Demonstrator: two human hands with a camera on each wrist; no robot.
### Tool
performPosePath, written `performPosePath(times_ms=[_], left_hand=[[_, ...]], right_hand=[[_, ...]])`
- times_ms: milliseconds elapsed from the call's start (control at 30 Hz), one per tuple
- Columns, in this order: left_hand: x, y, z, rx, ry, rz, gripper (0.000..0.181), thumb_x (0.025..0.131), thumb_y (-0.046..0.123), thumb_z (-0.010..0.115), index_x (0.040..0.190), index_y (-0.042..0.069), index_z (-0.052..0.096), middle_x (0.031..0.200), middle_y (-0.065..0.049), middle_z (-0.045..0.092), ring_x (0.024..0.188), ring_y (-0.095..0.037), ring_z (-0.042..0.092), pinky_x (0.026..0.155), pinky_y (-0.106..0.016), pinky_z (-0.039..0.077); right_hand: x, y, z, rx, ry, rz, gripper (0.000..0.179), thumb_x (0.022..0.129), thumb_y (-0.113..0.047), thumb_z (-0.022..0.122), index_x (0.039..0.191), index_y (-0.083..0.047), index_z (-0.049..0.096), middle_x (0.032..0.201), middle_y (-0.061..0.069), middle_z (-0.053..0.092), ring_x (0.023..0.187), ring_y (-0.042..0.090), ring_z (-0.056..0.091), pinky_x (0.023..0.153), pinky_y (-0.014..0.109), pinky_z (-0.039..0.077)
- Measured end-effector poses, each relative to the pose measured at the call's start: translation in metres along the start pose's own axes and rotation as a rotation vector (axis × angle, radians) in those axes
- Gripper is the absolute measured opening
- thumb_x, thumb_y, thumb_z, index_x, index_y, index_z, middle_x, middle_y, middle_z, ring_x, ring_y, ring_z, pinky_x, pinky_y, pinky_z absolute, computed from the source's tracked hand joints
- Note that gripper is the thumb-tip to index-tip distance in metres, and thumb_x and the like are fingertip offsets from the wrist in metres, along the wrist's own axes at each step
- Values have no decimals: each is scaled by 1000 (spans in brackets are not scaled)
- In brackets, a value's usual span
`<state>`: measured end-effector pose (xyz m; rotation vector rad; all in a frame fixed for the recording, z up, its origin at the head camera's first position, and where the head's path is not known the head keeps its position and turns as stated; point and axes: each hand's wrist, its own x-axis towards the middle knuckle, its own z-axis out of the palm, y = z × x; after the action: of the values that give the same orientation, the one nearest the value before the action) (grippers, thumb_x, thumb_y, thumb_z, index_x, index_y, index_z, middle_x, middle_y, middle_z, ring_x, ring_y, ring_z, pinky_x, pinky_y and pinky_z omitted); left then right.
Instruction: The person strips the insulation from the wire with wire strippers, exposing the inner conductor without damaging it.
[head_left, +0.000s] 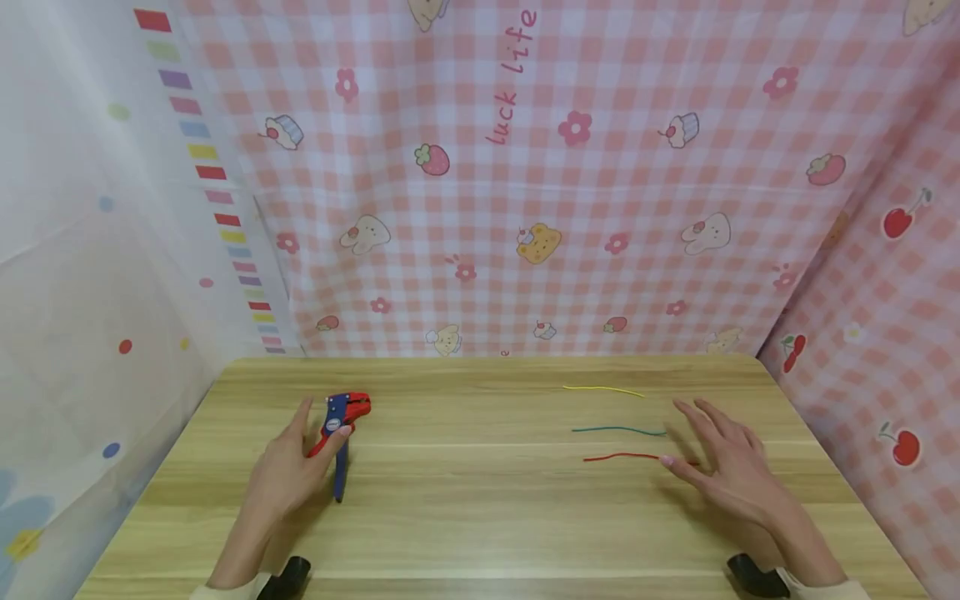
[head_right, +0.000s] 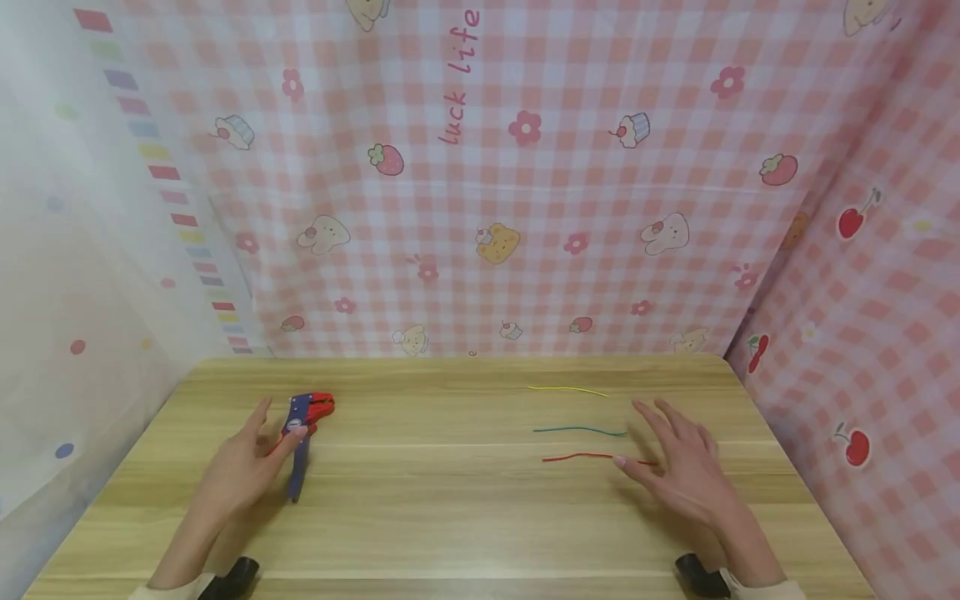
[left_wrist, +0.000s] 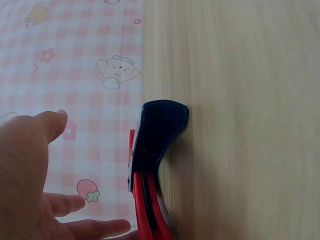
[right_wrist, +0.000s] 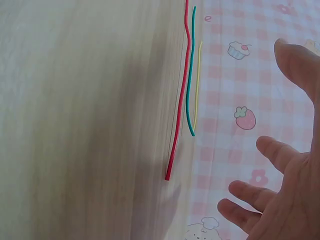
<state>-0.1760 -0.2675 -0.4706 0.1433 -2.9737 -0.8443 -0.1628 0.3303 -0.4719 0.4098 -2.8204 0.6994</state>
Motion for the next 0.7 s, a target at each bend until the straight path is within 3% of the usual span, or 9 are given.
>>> performPosePath(times_ms=[100, 233, 433, 700], left_hand=[[2, 1, 0, 2, 3, -3, 104, 95, 77, 44, 163, 5, 15, 141, -37, 53, 127, -54, 55, 102, -69, 46], [3, 2, 0, -3, -6, -3, 104, 95, 76, 44, 163, 4, 14, 149, -34, 48, 133, -56, 50, 104, -70, 44], [5, 4, 1, -40, -15, 1, 103, 96, 75, 46, 163, 2, 16, 144, -32, 55, 130, -51, 56, 105, -68, 44], [8, 2, 4, -67, -36, -7, 96, 98, 65, 54, 162, 1, 19, 133, -29, 61, 112, -37, 65, 90, -53, 55]], right_hand=[[0, -1, 1, 14, -16, 8, 82, 92, -42, 74, 160, -22, 33, 158, 31, 34, 141, 55, 33, 105, 77, 20], [2, -4, 1, 32, -38, 15, 81, 92, -43, 74, 159, -20, 35, 157, 30, 35, 139, 58, 34, 102, 79, 26], [5, -5, 1, 59, -59, 9, 77, 93, -43, 75, 156, -17, 39, 153, 24, 40, 137, 49, 39, 96, 77, 40], [7, -8, 6, 96, -83, 16, 73, 92, -44, 75, 151, -14, 46, 140, 16, 52, 129, 42, 48, 96, 71, 46]])
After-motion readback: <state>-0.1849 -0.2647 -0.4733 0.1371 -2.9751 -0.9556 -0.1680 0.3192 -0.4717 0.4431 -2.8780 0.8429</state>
